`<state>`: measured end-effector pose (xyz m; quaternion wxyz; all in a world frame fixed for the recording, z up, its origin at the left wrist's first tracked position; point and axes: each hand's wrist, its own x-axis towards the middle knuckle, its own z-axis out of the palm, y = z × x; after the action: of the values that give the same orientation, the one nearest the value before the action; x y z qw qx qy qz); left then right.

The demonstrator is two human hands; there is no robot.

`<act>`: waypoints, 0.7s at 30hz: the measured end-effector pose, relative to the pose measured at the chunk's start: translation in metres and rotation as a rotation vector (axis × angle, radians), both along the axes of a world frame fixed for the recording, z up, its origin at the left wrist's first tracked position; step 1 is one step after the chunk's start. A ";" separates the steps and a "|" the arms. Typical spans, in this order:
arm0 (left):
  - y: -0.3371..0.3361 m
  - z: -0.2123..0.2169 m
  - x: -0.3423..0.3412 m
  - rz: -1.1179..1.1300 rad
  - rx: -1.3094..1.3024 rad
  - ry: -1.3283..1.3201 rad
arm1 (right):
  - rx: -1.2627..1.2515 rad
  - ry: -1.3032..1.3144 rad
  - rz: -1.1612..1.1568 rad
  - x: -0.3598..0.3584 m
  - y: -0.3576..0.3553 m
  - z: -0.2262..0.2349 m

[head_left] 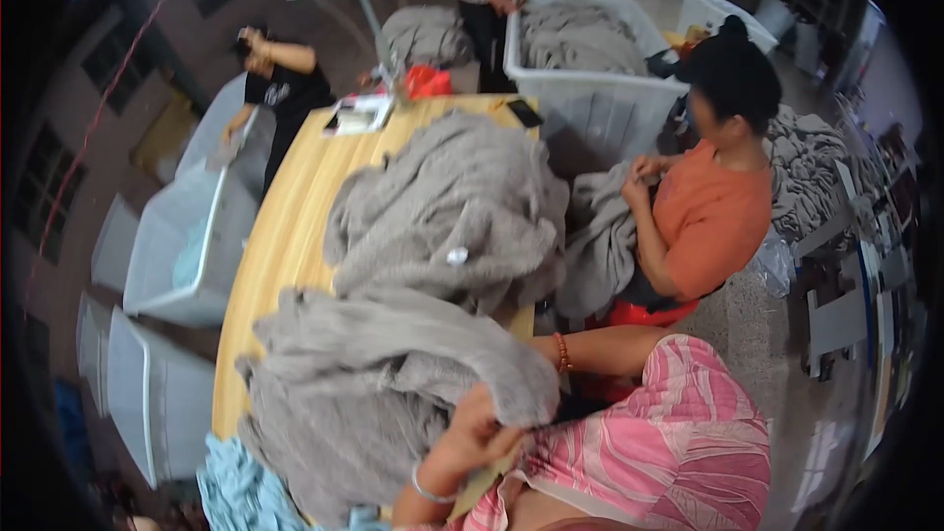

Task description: The person is trimming excess threads and cutting pieces from grey garments using scissors at a workbench in a factory setting.

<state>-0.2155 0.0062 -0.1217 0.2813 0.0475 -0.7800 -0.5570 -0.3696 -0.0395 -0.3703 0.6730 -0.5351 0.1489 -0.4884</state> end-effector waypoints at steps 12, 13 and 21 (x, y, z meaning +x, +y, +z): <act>-0.082 0.008 -0.114 0.345 0.023 0.103 | -0.272 0.817 -0.783 -0.177 -0.091 0.288; -0.090 0.003 -0.119 0.347 0.017 0.104 | -0.234 1.088 -0.860 -0.176 -0.095 0.296; -0.130 -0.003 -0.142 0.093 1.002 0.166 | 0.194 1.591 -0.701 -0.188 -0.141 0.150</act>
<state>-0.3577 -0.1242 -0.1242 0.3094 0.1668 -0.3891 -0.8515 -0.5577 -0.1804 -0.2198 0.2231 -0.5811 0.7711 -0.1340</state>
